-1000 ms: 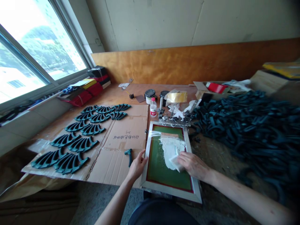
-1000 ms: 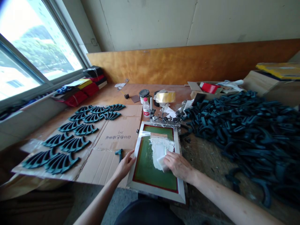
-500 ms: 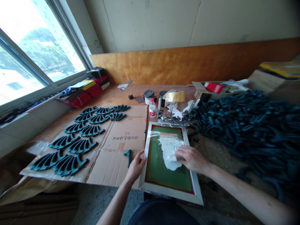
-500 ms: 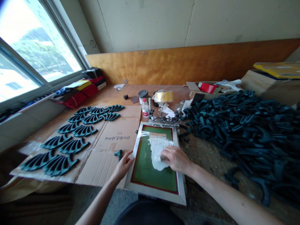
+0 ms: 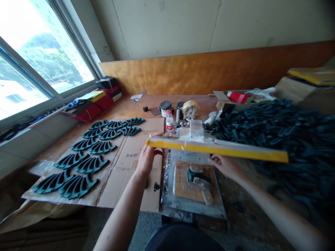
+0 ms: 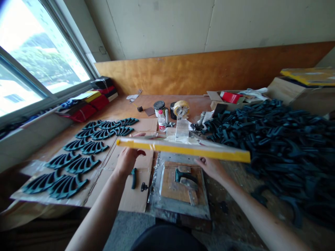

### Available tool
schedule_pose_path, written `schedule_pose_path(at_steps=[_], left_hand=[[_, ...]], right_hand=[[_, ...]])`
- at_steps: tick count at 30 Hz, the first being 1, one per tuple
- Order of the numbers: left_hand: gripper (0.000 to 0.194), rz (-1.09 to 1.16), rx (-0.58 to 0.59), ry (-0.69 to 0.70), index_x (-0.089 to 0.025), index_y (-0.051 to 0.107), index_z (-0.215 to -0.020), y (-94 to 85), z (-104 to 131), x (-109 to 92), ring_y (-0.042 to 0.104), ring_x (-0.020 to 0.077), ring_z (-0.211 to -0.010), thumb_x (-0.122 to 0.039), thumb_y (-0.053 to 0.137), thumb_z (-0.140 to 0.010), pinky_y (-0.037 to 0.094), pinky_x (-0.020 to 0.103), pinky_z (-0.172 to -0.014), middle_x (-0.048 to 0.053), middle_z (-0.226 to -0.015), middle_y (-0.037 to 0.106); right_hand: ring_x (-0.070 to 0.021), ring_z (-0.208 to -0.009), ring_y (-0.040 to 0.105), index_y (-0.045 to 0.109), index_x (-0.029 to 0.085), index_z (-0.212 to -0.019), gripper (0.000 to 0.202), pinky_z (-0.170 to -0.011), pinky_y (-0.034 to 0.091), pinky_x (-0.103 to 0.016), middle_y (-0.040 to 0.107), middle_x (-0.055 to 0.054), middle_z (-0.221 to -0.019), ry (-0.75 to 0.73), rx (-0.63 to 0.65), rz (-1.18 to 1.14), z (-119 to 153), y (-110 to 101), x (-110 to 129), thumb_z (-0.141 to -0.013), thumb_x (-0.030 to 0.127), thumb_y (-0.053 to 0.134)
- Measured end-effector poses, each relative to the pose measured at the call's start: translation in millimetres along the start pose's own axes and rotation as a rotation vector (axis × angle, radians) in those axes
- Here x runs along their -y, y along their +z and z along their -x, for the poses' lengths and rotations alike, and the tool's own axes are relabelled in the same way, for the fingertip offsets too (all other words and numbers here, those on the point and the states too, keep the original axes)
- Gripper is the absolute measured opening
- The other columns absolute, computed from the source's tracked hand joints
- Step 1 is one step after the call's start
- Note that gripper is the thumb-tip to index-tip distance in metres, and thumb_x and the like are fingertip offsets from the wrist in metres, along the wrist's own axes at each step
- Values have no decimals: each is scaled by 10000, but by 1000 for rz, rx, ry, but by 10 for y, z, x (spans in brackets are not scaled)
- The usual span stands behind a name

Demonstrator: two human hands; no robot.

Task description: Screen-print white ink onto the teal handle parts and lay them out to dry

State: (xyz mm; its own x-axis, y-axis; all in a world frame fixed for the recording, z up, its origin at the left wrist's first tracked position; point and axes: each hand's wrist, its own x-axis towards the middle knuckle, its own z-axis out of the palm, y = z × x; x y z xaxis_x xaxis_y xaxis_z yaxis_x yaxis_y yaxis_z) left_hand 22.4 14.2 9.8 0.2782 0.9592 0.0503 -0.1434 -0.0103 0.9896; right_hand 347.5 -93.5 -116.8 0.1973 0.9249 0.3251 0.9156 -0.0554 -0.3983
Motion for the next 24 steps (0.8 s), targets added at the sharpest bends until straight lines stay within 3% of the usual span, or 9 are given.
schedule_pose_path(at_steps=[3,5,8,10,13,15,18,22,24], left_hand=[[549,51,-3,62,-161,630,-1024,147,-219,-104,644,187,-887,-638,394,-888,503,245,-638,97,-969,703],[548,77,-101,62,-169,598,-1084,237,-157,-14,655,175,-855,-642,410,-881,499,234,-627,91,-948,707],[647,54,-30,-263,-140,594,-1136,400,280,406,673,190,-736,-686,516,-797,483,239,-548,120,-901,720],[752,20,190,-641,-119,614,-1138,517,664,775,691,254,-768,-734,582,-707,487,271,-507,176,-957,720],[718,173,138,-745,-160,607,-1127,576,1032,1202,683,268,-923,-741,573,-706,531,299,-605,151,-1050,707],[632,207,37,-737,-159,599,-1057,430,1038,1350,695,234,-853,-696,591,-723,523,278,-596,123,-997,717],[514,2,-103,-754,-151,577,-976,-132,825,1492,698,193,-672,-629,546,-789,490,250,-517,107,-880,732],[432,-405,-284,-791,-157,545,-908,-1073,619,1796,696,196,-597,-554,375,-899,505,268,-522,92,-738,722],[438,-565,-288,-845,-169,533,-883,-1371,607,1978,690,218,-573,-558,333,-906,504,286,-511,84,-674,706]], right_hand=[[-184,-747,613,613,192,-718,274,-659,464,-252,650,-56,-822,-89,180,34,350,396,117,-813,449,619],[-202,-783,616,557,194,-728,180,-687,452,-274,639,-69,-825,-36,258,65,450,540,250,-841,326,605],[-187,-696,600,509,203,-786,159,-641,431,-277,609,-43,-735,124,240,11,500,550,559,-927,273,482],[-199,-730,599,502,210,-837,161,-660,446,-298,609,-51,-771,121,134,-35,548,498,860,-955,300,440],[-229,-891,596,520,214,-908,66,-783,477,-347,618,-71,-905,-130,80,-97,642,421,1260,-935,260,480],[-217,-951,591,543,224,-970,65,-839,480,-345,623,-56,-968,-267,147,-142,674,341,1264,-918,207,507],[-205,-917,610,575,227,-1040,156,-797,494,-329,633,-60,-1019,-135,169,-16,687,120,667,-909,174,510],[-268,-884,613,615,156,-959,145,-741,472,-361,638,-136,-916,303,202,434,838,-249,-686,-868,148,503],[-301,-920,607,621,131,-981,169,-723,457,-367,634,-171,-923,537,256,538,982,-376,-1224,-848,162,523]])
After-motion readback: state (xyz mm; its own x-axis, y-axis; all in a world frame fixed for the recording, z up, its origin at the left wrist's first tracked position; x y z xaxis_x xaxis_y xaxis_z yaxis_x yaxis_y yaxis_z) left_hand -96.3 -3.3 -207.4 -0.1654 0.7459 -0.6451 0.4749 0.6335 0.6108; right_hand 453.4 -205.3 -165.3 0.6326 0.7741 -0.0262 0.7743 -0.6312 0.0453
